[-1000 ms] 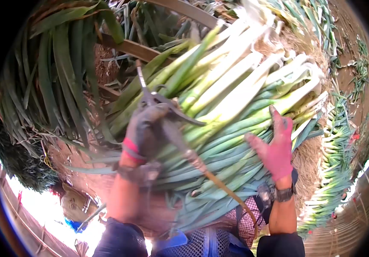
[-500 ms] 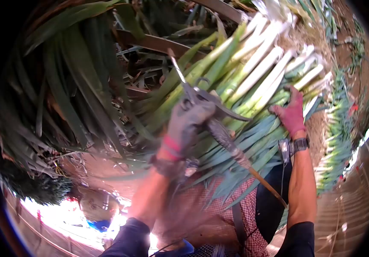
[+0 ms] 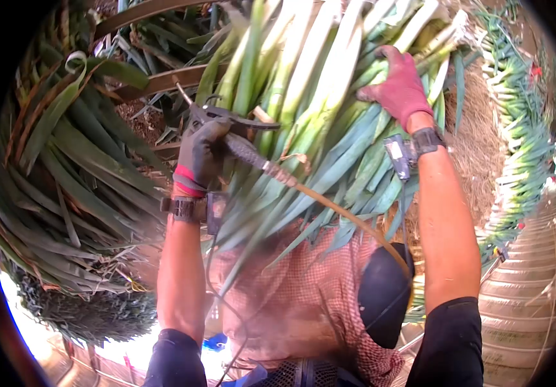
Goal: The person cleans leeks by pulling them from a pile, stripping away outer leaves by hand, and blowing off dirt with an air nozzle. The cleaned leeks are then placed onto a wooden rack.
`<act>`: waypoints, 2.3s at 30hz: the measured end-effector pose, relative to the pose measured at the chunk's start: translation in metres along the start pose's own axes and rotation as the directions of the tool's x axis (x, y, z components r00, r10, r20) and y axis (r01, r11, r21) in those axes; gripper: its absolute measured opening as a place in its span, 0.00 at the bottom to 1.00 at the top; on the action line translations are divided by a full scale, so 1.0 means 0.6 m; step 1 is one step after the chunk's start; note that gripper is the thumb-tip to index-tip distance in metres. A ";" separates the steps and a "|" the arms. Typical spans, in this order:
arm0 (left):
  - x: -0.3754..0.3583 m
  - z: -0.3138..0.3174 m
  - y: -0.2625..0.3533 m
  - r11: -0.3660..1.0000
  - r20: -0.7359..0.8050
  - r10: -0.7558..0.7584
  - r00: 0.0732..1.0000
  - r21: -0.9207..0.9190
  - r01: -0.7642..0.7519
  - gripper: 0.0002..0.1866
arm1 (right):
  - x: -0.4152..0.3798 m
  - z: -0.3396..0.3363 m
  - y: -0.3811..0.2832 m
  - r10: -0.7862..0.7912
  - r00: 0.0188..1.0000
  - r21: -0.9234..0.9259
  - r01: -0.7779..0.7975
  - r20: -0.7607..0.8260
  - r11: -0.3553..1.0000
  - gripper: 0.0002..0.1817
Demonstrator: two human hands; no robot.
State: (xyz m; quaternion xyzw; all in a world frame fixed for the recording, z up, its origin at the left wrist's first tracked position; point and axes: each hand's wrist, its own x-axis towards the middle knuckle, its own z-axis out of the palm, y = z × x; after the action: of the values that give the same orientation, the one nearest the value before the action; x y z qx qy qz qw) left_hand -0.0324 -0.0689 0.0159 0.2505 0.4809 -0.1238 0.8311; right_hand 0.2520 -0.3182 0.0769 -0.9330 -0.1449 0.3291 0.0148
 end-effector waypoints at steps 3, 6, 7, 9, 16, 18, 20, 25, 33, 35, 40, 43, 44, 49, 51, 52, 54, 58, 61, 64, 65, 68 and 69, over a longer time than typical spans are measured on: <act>0.027 -0.028 0.017 0.984 0.129 -0.027 0.991 0.178 0.004 0.19 | -0.001 0.013 0.016 0.016 0.998 -0.003 -0.016 -0.061 1.000 0.48; 0.033 -0.005 0.043 0.956 0.101 -0.081 0.992 0.288 0.049 0.17 | -0.008 0.013 0.007 0.074 0.994 0.023 -0.072 -0.077 0.997 0.50; 0.038 -0.003 0.055 0.953 0.156 -0.130 0.979 0.293 0.080 0.17 | -0.010 0.013 0.003 0.091 0.991 0.027 -0.089 -0.097 0.996 0.48; 0.049 -0.005 0.076 0.934 0.207 -0.178 0.962 0.342 0.099 0.16 | -0.015 0.024 0.003 0.119 0.980 0.072 -0.108 -0.159 0.992 0.43; 0.005 0.047 0.103 0.788 0.043 -0.120 0.992 0.612 0.069 0.14 | -0.045 0.054 0.003 0.234 0.939 0.359 -0.133 -0.251 0.924 0.31; 0.012 0.023 0.108 0.787 0.017 -0.039 0.999 0.616 0.021 0.16 | -0.070 0.070 0.011 0.254 0.892 0.456 -0.062 -0.373 0.888 0.33; 0.007 0.008 0.102 0.795 0.078 -0.059 0.995 0.606 0.000 0.17 | -0.126 0.087 0.033 0.177 0.877 0.495 0.078 -0.447 0.865 0.35; -0.023 -0.083 0.079 0.880 -0.027 -0.076 0.997 0.467 0.080 0.16 | -0.389 0.188 0.134 0.313 0.586 0.605 0.405 -0.747 0.686 0.26; -0.129 -0.115 0.039 0.860 -0.061 -0.156 0.986 0.482 0.166 0.10 | -0.734 0.586 0.342 0.771 0.637 0.855 -0.416 0.029 0.311 0.31; -0.160 -0.082 0.011 0.883 -0.183 -0.073 0.980 0.445 0.149 0.08 | -0.751 0.671 0.357 0.790 0.572 0.877 -0.472 0.221 0.095 0.32; -0.181 -0.056 0.000 0.865 -0.067 -0.083 0.994 0.491 0.106 0.10 | -0.682 0.689 0.356 0.726 0.572 0.920 -0.310 0.381 -0.239 0.27; -0.184 -0.063 0.001 0.834 -0.157 0.023 0.987 0.547 0.068 0.12 | -0.655 0.827 0.378 0.720 0.677 0.935 -0.335 0.153 0.117 0.18; -0.183 -0.071 0.004 0.797 -0.113 0.022 0.993 0.602 0.051 0.13 | -0.648 0.823 0.375 0.715 0.682 0.939 -0.328 0.158 0.105 0.18; -0.230 0.019 -0.015 0.762 -0.107 -0.023 0.994 0.641 0.087 0.16 | -0.710 0.693 0.370 0.732 0.589 0.863 -0.505 0.342 0.003 0.24; -0.231 0.024 0.006 0.759 -0.009 -0.083 0.996 0.648 0.069 0.15 | -0.730 0.701 0.360 0.743 0.531 0.867 -0.479 0.408 -0.134 0.28; -0.223 0.019 0.016 0.750 -0.005 -0.087 0.996 0.658 0.069 0.15 | -0.758 0.740 0.362 0.769 0.494 0.845 -0.524 0.406 -0.110 0.27; -0.210 -0.004 0.035 0.627 0.013 0.061 0.998 0.778 -0.048 0.16 | -0.831 0.825 0.344 0.812 0.416 0.777 -0.625 0.409 -0.071 0.29; -0.227 0.064 0.022 0.553 -0.004 0.088 0.996 0.832 -0.045 0.19 | -0.939 0.868 0.267 0.755 0.581 0.952 -0.156 0.304 -0.263 0.33; -0.218 0.047 0.053 -0.052 0.272 0.069 0.960 0.962 -0.269 0.22 | -1.008 0.923 0.224 0.675 0.552 0.833 -0.067 0.489 -0.549 0.31; -0.214 0.060 0.063 0.279 0.106 0.077 0.991 0.952 -0.124 0.24 | -1.038 0.942 0.197 0.661 0.206 0.363 -0.926 0.721 -0.107 0.33; -0.224 0.067 0.067 0.039 0.227 0.077 0.971 0.972 -0.230 0.25 | -1.042 0.940 0.181 0.702 0.086 0.350 -0.905 0.707 -0.243 0.32; -0.273 0.143 0.056 -0.112 0.323 0.074 0.944 0.943 -0.314 0.27 | -1.040 0.879 0.185 0.721 -0.042 0.322 -0.876 0.691 -0.360 0.27; -0.289 0.179 0.049 -0.034 0.305 0.103 0.947 0.952 -0.303 0.27 | -1.040 0.868 0.192 0.765 0.092 0.477 -0.827 0.637 -0.297 0.26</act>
State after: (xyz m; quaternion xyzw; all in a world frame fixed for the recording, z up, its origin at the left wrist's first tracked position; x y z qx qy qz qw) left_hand -0.0277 -0.1076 0.2183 0.8199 0.1493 -0.3197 0.4507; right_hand -0.5026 -0.6389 0.0352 -0.6315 0.6871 0.3016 0.1951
